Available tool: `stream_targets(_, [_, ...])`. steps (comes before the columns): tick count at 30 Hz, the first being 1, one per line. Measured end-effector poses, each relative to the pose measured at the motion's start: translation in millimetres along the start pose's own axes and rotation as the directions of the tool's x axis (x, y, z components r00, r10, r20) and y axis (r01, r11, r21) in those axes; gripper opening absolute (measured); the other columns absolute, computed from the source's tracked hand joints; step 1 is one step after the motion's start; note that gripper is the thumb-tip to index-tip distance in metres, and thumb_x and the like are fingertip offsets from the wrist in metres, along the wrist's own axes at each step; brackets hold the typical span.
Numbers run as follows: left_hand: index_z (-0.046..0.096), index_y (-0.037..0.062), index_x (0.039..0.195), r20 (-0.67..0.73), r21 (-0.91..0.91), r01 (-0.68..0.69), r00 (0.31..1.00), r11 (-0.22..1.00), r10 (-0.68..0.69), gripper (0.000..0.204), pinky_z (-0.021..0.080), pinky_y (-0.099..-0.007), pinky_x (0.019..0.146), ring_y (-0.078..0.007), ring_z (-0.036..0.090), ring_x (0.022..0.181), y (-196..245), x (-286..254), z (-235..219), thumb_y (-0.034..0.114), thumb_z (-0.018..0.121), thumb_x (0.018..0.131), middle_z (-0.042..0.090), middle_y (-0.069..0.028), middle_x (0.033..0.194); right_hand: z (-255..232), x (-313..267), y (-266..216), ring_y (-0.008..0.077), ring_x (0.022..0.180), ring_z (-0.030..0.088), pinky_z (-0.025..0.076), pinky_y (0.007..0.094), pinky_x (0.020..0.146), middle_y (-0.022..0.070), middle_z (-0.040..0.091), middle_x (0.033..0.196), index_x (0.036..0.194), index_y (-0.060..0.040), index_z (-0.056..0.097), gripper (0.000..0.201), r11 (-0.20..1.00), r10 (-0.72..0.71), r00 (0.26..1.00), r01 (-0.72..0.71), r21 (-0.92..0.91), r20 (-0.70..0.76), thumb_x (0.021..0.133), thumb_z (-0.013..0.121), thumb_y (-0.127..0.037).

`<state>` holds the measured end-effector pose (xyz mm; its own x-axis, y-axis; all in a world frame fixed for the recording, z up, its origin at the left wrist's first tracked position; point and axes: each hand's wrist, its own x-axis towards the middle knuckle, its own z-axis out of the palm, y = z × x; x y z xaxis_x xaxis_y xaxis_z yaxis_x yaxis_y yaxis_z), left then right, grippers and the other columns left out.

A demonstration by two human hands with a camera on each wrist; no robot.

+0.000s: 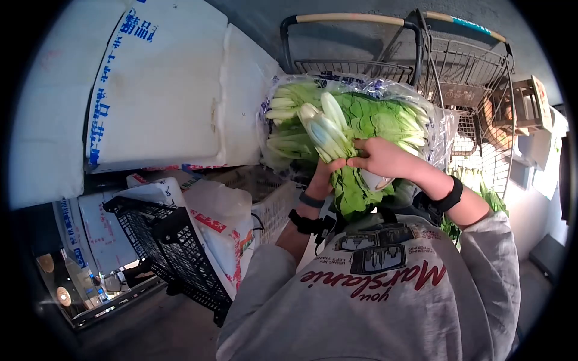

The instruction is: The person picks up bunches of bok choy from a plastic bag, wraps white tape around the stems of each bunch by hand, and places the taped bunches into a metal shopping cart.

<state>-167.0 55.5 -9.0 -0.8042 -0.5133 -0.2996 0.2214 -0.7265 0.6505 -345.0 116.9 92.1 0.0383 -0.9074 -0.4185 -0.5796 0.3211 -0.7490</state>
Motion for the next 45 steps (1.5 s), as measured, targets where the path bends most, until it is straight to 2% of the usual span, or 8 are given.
stream_targets(6, [0.041,0.0024,0.127,-0.046,-0.056,-0.065,0.997,0.996,0.063,0.058,0.046,-0.0313,0.087,-0.0173,0.054,0.103,-14.7,-5.6,-10.2,0.013,0.066,0.075,0.054,-0.0072,0.115,-17.9,-4.6,-16.5,0.0339,0.079,0.061,0.047,0.0373,0.072,0.0228,0.062,0.079,0.116,-0.0018,0.056,0.048,0.996,0.039,0.980,-0.023,-0.084,0.195,0.083,0.059,-0.037])
stream_targets(8, [0.041,0.0025,0.127,0.038,-0.138,-0.057,0.997,0.989,0.063,0.060,0.045,-0.0312,0.089,-0.0169,0.053,0.104,-11.7,-7.3,-11.0,0.015,0.069,0.074,0.054,-0.0074,0.116,-26.5,-6.9,-15.6,0.0269,0.068,0.062,0.047,0.0339,0.066,0.0165,0.064,0.075,0.117,-0.0024,0.054,0.050,0.989,-0.124,0.990,0.129,-0.070,0.069,0.083,0.061,-0.039])
stream_targets(11, [0.037,0.0012,0.130,0.077,0.057,-0.034,0.997,0.998,0.029,0.065,0.046,-0.0362,0.091,-0.0237,0.054,0.108,-10.2,-8.6,-22.6,0.022,0.067,0.076,0.054,-0.0137,0.119,-58.0,-3.4,-34.6,0.0240,0.067,0.063,0.047,0.0302,0.067,0.0159,0.065,0.078,0.128,-0.0147,0.048,0.056,0.970,0.045,0.991,-0.073,-0.230,-0.125,0.083,0.055,-0.048])
stream_targets(15, [0.037,0.0003,0.130,0.261,-0.041,0.046,0.965,0.998,-0.034,0.065,0.047,-0.0364,0.090,-0.0239,0.054,0.107,-4.6,-6.6,-26.4,0.022,0.067,0.076,0.054,-0.0141,0.119,-57.1,29.9,-41.1,0.0264,0.070,0.063,0.047,0.0323,0.070,0.0164,0.065,0.086,0.125,-0.0118,0.052,0.052,0.947,-0.144,0.983,0.104,-0.303,-0.111,0.086,0.053,-0.046])
stream_targets(24, [0.044,0.0029,0.124,0.074,-0.267,0.212,0.977,0.940,-0.199,0.060,0.050,-0.0334,0.083,-0.0184,0.058,0.098,-8.4,-11.7,-30.3,0.020,0.070,0.073,0.056,-0.0079,0.111,-20.7,57.5,-4.1,0.0267,0.095,0.060,0.045,0.0357,0.082,0.0173,0.061,0.109,0.124,-0.0047,0.051,0.055,0.996,-0.028,0.994,0.019,-0.085,-0.109,0.087,0.052,-0.046])
stream_targets(28, [0.045,0.0010,0.123,-0.053,-0.078,0.097,0.993,0.992,-0.101,0.052,0.051,-0.0347,0.083,-0.0210,0.059,0.096,-4.3,-6.6,-31.9,0.019,0.065,0.079,0.058,-0.0104,0.111,-43.9,32.3,-8.1,0.0154,0.085,0.056,0.042,0.0271,0.074,0.0078,0.060,0.092,0.123,-0.0069,0.049,0.040,0.896,-0.027,0.999,0.006,0.444,0.041,0.086,0.050,-0.019])
stream_targets(34, [0.049,0.0039,0.120,-0.147,0.150,0.050,0.989,0.988,-0.028,0.046,0.042,-0.0281,0.086,-0.0134,0.054,0.098,11.3,0.7,-4.7,0.016,0.064,0.078,0.058,-0.0035,0.106,-37.6,15.2,-38.3,0.0096,0.076,0.049,0.038,0.0233,0.068,0.0017,0.052,0.081,0.108,-0.0079,0.048,0.033,0.895,-0.163,0.986,0.131,0.426,0.040,0.076,0.052,-0.002])
stream_targets(45, [0.048,0.0068,0.122,-0.142,0.224,0.054,0.990,0.973,-0.022,0.056,0.038,-0.0285,0.089,-0.0128,0.050,0.101,2.5,6.7,-8.3,0.028,0.072,0.077,0.055,-0.0010,0.110,-14.5,19.3,-31.9,0.0325,0.077,0.059,0.044,0.0391,0.070,0.0158,0.060,0.079,0.099,-0.0070,0.046,0.026,0.981,-0.104,0.986,0.080,-0.176,-0.128,0.077,0.058,-0.012])
